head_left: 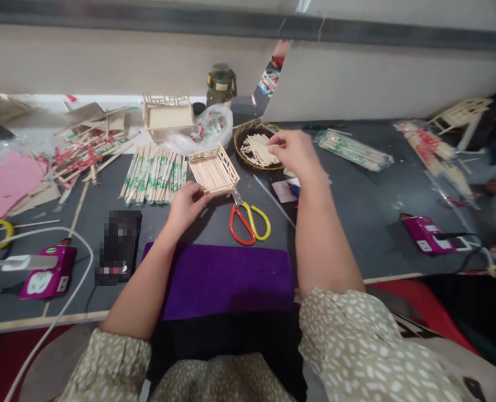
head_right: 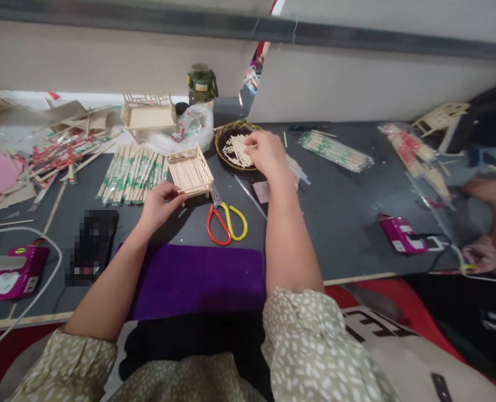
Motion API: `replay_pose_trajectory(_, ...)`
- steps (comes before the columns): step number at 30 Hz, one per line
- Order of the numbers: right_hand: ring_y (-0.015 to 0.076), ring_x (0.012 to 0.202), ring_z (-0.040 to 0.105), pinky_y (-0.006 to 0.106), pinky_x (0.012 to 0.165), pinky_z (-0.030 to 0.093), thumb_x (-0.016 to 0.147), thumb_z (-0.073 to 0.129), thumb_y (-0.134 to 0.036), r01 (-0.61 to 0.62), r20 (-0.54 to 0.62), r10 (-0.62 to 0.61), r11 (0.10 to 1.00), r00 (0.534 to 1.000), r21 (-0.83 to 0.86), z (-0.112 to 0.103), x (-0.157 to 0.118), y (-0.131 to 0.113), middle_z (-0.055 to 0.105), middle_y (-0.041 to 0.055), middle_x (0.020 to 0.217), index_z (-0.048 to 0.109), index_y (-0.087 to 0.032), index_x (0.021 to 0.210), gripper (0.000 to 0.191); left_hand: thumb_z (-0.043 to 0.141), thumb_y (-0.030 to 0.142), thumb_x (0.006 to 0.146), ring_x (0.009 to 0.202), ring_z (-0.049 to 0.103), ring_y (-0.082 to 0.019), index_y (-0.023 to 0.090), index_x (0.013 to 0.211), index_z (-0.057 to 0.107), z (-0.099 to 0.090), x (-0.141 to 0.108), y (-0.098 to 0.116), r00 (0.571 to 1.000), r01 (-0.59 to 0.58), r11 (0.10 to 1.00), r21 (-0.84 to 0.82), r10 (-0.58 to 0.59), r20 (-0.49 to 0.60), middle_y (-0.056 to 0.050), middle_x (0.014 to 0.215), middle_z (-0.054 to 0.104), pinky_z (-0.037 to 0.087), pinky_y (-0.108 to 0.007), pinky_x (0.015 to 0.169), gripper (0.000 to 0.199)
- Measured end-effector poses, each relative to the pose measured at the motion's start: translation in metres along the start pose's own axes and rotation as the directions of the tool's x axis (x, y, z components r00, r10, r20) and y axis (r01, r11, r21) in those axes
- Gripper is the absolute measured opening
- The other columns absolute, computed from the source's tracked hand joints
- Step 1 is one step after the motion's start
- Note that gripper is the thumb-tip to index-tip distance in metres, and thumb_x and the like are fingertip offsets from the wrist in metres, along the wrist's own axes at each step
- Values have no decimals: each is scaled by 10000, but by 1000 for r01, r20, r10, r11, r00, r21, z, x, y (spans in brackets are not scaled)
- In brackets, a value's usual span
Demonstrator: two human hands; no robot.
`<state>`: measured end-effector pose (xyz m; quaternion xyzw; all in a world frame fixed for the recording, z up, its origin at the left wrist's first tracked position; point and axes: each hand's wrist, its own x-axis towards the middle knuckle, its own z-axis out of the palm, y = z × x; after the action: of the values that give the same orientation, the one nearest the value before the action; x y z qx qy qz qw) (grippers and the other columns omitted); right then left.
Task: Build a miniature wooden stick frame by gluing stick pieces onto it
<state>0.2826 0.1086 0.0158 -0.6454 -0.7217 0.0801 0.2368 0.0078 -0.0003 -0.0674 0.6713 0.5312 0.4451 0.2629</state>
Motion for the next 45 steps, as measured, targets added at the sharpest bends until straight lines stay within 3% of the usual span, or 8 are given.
replay_pose_trajectory(9, 278, 1141, 689, 370, 1017, 506, 863, 582, -98, -17, 121, 37, 986, 992, -168, 68, 43, 1, 760, 123, 1208, 795, -172, 1099, 327, 715, 149, 828, 666, 539, -120, 187, 719, 651, 1, -2, -1, 1000, 8, 1000, -17, -8, 7, 13, 719, 555, 410, -251, 640, 132)
replay_pose_trajectory(16, 316, 1094, 686, 412, 941, 526, 855, 583, -148, -18, 72, 36, 972, 997, -235, 85, 54, 0, 754, 171, 1157, 801, -161, 952, 239, 718, 169, 830, 656, 550, -117, 187, 731, 654, 2, -4, -2, 1000, -19, 1000, -2, 19, 6, 12, 725, 567, 404, -240, 619, 119)
replay_pose_trajectory(21, 285, 961, 699, 392, 887, 533, 785, 620, -134, -85, -35, 81, 987, 996, -135, 77, 52, -2, 782, 122, 982, 737, -202, 794, 135, 734, 183, 829, 646, 547, -117, 187, 715, 640, 4, -4, -4, 1000, -23, 1000, 11, 24, -15, 12, 721, 569, 398, -248, 606, 147)
replay_pose_trajectory(25, 229, 785, 676, 375, 810, 559, 784, 617, -197, -31, -242, 63, 991, 968, 133, 55, 27, -2, 752, 64, 812, 651, -225, 762, 49, 722, 174, 834, 654, 544, -117, 183, 709, 637, 5, -4, -3, 1000, -25, 999, 23, 26, -18, 16, 717, 558, 397, -256, 621, 151)
replay_pose_trajectory(29, 171, 611, 595, 324, 597, 533, 825, 602, -307, 40, -344, 119, 906, 932, 421, 42, -30, -10, 667, 6, 723, 587, -267, 791, 55, 719, 169, 819, 664, 543, -120, 180, 703, 627, 8, -3, -4, 999, -15, 1000, 11, 16, -41, 18, 718, 554, 400, -260, 636, 148)
replay_pose_trajectory(32, 133, 538, 532, 285, 536, 485, 827, 613, -328, 62, -310, 163, 793, 937, 606, 46, -80, -32, 594, -34, 657, 564, -257, 810, 89, 720, 179, 812, 660, 532, -119, 183, 698, 621, 8, -2, -4, 999, -22, 999, 30, 23, -49, 21, 703, 545, 389, -261, 637, 151)
replay_pose_trajectory(36, 130, 679, 612, 268, 621, 513, 824, 651, -329, 79, -228, 115, 714, 967, 696, 63, -124, -73, 677, -11, 779, 619, -236, 835, 98, 719, 209, 821, 659, 514, -121, 192, 689, 601, 6, -2, -3, 998, -47, 996, 80, 50, -45, 19, 701, 552, 372, -262, 632, 178)
replay_pose_trajectory(45, 128, 623, 651, 282, 637, 571, 845, 663, -339, -51, -63, 181, 565, 982, 823, 105, -136, -106, 704, -18, 744, 646, -229, 828, 112, 684, 175, 832, 657, 507, -121, 191, 661, 561, 9, -2, -4, 993, -89, 991, 100, 96, -73, 18, 697, 534, 367, -260, 622, 211)
